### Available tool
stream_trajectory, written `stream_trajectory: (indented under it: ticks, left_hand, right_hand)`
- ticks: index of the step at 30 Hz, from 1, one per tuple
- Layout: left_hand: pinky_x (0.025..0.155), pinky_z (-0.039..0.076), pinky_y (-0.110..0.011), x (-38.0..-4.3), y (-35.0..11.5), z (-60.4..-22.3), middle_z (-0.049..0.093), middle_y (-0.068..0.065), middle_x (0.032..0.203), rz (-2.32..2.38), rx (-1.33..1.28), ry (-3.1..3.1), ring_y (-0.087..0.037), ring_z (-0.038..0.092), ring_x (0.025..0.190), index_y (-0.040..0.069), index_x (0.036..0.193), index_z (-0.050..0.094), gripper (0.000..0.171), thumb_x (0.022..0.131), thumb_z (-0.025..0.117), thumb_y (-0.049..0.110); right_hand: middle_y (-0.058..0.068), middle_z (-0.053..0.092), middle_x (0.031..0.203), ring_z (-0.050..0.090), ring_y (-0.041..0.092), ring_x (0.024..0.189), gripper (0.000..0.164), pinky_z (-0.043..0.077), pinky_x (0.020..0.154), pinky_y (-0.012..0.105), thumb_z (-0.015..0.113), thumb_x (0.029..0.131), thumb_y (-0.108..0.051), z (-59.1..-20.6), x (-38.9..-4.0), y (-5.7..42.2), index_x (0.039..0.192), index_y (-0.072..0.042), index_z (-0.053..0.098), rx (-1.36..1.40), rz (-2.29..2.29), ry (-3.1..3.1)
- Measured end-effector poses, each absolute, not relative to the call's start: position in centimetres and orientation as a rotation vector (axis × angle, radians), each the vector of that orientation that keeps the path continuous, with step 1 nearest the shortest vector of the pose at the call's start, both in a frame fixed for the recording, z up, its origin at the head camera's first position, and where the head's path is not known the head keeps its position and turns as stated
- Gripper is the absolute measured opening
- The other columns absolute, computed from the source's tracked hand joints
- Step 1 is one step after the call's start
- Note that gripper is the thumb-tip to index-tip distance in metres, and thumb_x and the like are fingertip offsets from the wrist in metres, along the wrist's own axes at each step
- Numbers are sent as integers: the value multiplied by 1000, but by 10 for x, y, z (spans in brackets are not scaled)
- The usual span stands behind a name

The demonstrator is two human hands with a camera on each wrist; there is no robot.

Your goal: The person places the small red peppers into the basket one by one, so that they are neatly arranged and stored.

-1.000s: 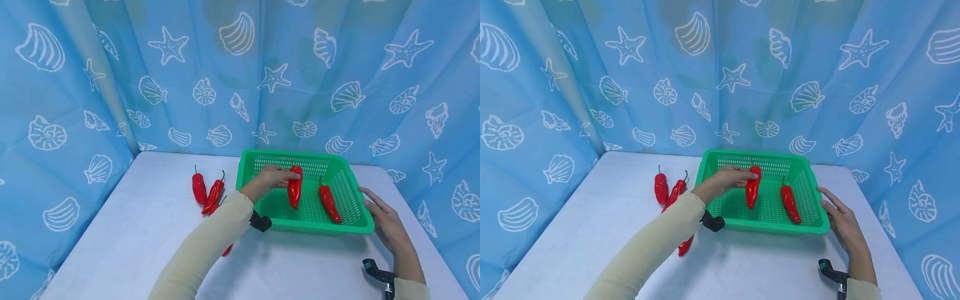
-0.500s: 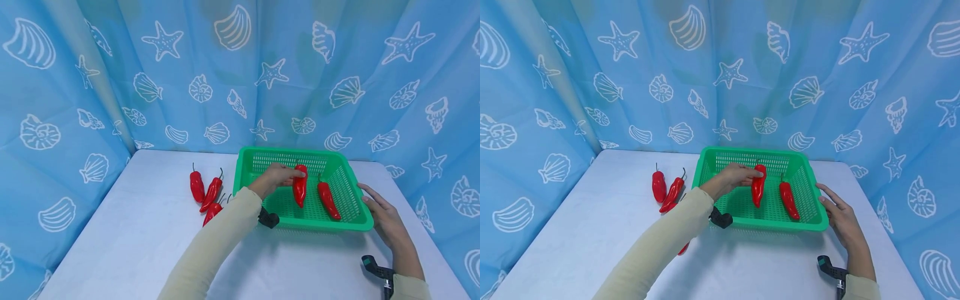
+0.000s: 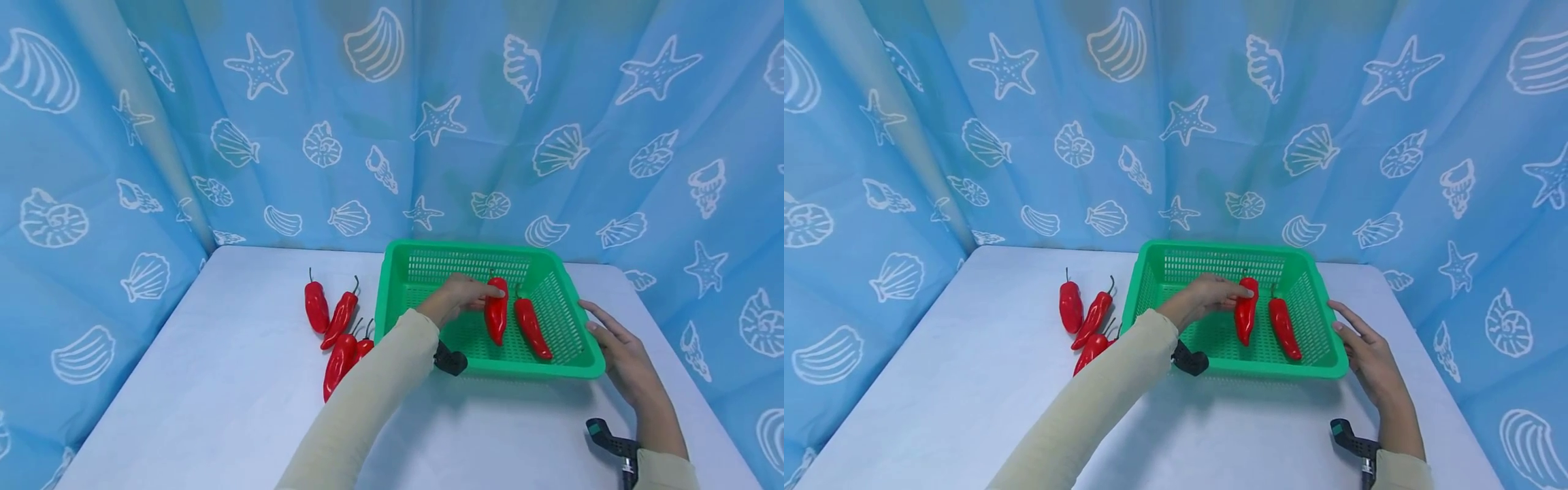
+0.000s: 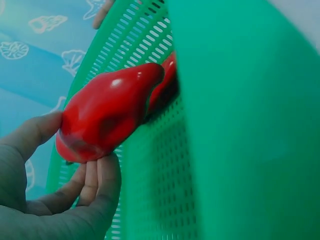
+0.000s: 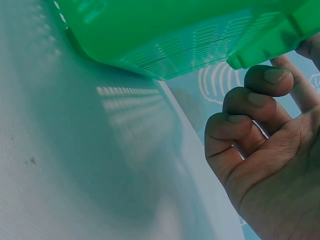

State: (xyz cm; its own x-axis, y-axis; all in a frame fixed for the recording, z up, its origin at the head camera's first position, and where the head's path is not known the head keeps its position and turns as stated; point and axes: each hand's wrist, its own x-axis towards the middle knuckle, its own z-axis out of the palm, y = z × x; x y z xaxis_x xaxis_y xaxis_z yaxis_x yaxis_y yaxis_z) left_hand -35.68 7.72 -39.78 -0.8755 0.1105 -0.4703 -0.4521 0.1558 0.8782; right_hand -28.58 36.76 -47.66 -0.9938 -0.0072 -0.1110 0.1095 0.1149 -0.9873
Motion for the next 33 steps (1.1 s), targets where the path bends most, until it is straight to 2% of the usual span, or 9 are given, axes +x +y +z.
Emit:
stream_trajectory:
  ticks: [6,9,12,18,28,33]
  left_hand:
    - [86,56,-31,-360,80,-399,69,-7,81,1752,-332,2002,-20,70,77,4,91,65,22,83,82,16]
    - [95,52,-36,-361,82,-401,71,-10,82,1748,-332,1980,-25,72,82,2,91,65,22,83,82,14]
    - [98,51,-39,-361,83,-405,71,-12,84,1751,-311,1958,-28,72,91,-1,96,64,23,84,81,10]
    - [94,53,-44,-362,87,-416,64,-13,86,1758,-282,1901,-31,69,95,-4,100,61,28,82,81,5]
    - [94,53,-40,-361,98,-417,67,-14,89,1691,-343,1954,-30,70,99,-6,114,57,42,82,82,7]
    - [94,54,-40,-360,100,-420,67,-17,96,1730,-335,1927,-33,69,104,-8,114,58,38,85,79,5]
  right_hand:
    - [-24,61,112,67,0,93,56,55,74,19,58,101,-42,-476,-286,367,154,-34,40,112,-2020,2297]
    - [-23,58,116,66,-1,94,57,55,75,19,58,101,-42,-476,-287,367,154,-34,39,106,-2012,2301]
    - [-23,56,116,66,-1,94,58,55,75,19,57,101,-43,-477,-287,367,155,-34,38,110,-1989,2320]
    - [-22,55,118,66,-1,95,58,55,76,18,57,101,-43,-477,-285,367,155,-34,38,107,-1980,2328]
    - [-22,58,115,65,-2,95,58,54,77,18,58,101,-43,-475,-284,364,155,-32,39,123,-1983,2313]
    - [-17,53,125,63,-3,98,59,54,78,18,57,100,-46,-475,-285,365,155,-34,38,138,-1953,2348]
